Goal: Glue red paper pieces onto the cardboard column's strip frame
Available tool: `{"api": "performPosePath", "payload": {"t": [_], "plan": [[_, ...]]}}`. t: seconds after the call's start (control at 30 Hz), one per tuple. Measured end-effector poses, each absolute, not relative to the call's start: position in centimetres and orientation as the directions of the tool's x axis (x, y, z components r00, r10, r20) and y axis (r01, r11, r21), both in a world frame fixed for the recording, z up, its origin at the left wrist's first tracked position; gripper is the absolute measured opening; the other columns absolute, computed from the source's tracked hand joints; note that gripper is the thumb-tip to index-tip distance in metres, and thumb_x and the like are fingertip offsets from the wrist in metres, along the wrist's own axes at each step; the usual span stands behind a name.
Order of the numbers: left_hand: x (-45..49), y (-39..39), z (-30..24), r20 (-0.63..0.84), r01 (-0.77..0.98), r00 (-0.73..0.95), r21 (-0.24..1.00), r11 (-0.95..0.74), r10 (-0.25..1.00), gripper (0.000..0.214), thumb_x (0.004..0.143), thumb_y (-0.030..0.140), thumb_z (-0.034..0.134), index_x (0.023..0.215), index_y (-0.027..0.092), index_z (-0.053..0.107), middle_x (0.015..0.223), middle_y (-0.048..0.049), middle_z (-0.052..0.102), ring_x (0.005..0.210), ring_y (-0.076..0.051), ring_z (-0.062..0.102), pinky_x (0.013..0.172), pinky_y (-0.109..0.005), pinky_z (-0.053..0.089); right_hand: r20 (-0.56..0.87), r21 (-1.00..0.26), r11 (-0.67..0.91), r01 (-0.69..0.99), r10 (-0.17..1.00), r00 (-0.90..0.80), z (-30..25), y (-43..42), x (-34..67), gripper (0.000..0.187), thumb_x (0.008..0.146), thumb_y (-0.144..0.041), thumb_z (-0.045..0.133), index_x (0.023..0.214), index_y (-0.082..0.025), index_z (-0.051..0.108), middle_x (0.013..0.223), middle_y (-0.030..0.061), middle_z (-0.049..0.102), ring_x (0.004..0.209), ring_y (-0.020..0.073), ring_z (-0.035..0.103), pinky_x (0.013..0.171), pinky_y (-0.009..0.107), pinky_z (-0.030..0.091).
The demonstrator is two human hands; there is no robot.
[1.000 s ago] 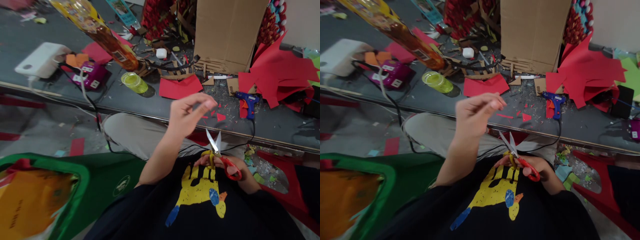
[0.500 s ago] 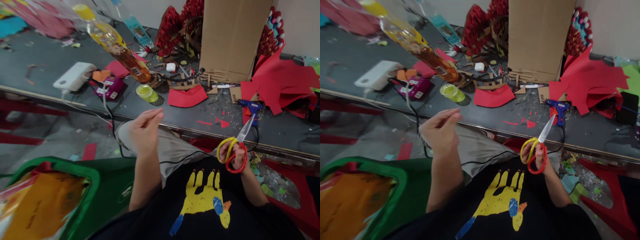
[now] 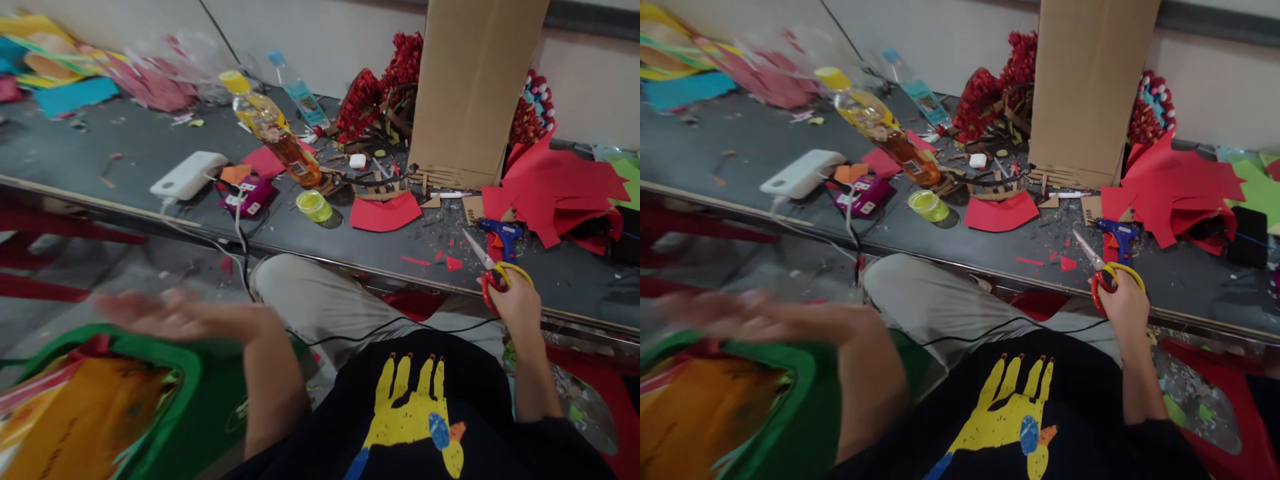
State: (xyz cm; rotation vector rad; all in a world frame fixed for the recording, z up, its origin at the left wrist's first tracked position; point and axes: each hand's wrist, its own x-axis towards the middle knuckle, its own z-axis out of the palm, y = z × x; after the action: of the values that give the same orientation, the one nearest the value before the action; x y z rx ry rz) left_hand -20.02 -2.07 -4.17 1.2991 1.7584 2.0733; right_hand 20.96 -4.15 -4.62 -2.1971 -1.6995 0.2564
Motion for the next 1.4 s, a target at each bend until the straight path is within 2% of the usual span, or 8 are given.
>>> {"api": "performPosePath", "payload": {"t": [0.07,0.17,0.23,0.3,0.7,1.0,1.23,1.4], "plan": [[-16.0,0.4,-4.9,0.663,0.531,-0.531,0.746,-0.402,0.527,0.038,0.09,0.054,0.034,0.118,0.038,0.054,0.119,0.0073,0.065,0.129,-0.02,0.05,0.111,-0.045,0.038,0.066,-0.367,-0.144,0.919,0.982,0.18,-4.9,-3.2,20.1,0.038,0.078,-0.055,0.055,0.096,-0.021,0.06,0.092,0.0083,0.065,0.085,0.0246,0.058,0.068,0.033,0.039],[-11.1,4.6,-6.5,0.611,0.582,-0.192,0.701,-0.412,0.768,0.036,0.078,0.044,0.064,0.105,0.021,0.068,0.117,-0.0055,0.069,0.116,-0.027,0.061,0.105,-0.044,0.047,0.067,-0.376,-0.028,0.926,0.996,0.057,-5.4,-1.9,18.7,0.033,0.082,-0.048,0.054,0.1,-0.022,0.059,0.096,0.0065,0.065,0.089,0.0226,0.059,0.073,0.033,0.043],[-9.2,6.9,-7.2,0.401,0.765,0.138,0.537,-0.355,0.905,0.048,0.085,0.037,0.054,0.125,0.012,0.057,0.145,-0.0142,0.046,0.137,-0.03,0.042,0.115,-0.048,0.036,0.07,-0.371,0.023,0.928,0.998,0.003,-5.8,-1.2,18.0,0.032,0.082,-0.044,0.053,0.102,-0.02,0.058,0.095,0.0067,0.065,0.088,0.0219,0.059,0.077,0.033,0.045],[-8.5,8.3,-7.6,0.244,0.857,0.236,0.404,-0.32,0.941,0.055,0.088,0.034,0.048,0.136,0.009,0.045,0.152,-0.0141,0.034,0.143,-0.028,0.032,0.121,-0.048,0.026,0.075,-0.36,0.037,0.932,0.997,-0.01,-6.3,-0.9,17.7,0.033,0.082,-0.042,0.053,0.104,-0.018,0.058,0.094,0.0079,0.065,0.088,0.0223,0.06,0.079,0.035,0.046],[-8.5,9.1,-8.4,0.109,0.936,0.191,0.278,-0.214,0.976,0.069,0.093,0.044,0.037,0.146,0.002,0.023,0.157,-0.0186,0.019,0.147,-0.032,0.02,0.122,-0.046,0.022,0.082,-0.312,0.005,0.95,0.996,0.022,-7.2,-1.1,17.4,0.037,0.085,-0.043,0.048,0.111,-0.016,0.053,0.104,0.0116,0.063,0.098,0.0245,0.058,0.082,0.035,0.045],[-7.7,10.7,-6.7,0.178,0.966,0.185,0.146,-0.212,0.966,0.049,0.091,0.038,0.044,0.133,0.013,0.048,0.141,-0.0183,0.048,0.128,-0.031,0.049,0.103,-0.043,0.046,0.047,-0.303,0.028,0.953,0.999,-0.015,-6.9,-0.6,17.9,0.036,0.086,-0.04,0.051,0.111,-0.014,0.055,0.105,0.0119,0.063,0.098,0.0225,0.059,0.085,0.035,0.047],[-7.0,12.2,-5.8,0.15,0.939,0.342,-0.009,-0.345,0.928,0.047,0.092,0.022,0.034,0.13,-0.002,0.046,0.134,-0.0359,0.046,0.119,-0.04,0.055,0.087,-0.05,0.052,-0.029,-0.249,0.055,0.967,0.998,-0.064,-6.2,2.6,17.6,0.036,0.088,-0.042,0.056,0.113,-0.016,0.056,0.113,0.0074,0.059,0.101,0.018,0.058,0.088,0.041,0.051],[-8.2,13.2,-3.3,0.176,0.915,0.404,-0.079,-0.396,0.898,0.045,0.089,0.01,0.026,0.125,-0.002,0.05,0.117,-0.034,0.059,0.097,-0.032,0.067,0.076,-0.043,0.053,0.058,-0.273,0.066,0.96,0.997,-0.052,-5.7,3.9,16.7,0.034,0.089,-0.043,0.056,0.11,-0.015,0.058,0.112,0.0078,0.06,0.101,0.0185,0.058,0.089,0.041,0.051]]}}
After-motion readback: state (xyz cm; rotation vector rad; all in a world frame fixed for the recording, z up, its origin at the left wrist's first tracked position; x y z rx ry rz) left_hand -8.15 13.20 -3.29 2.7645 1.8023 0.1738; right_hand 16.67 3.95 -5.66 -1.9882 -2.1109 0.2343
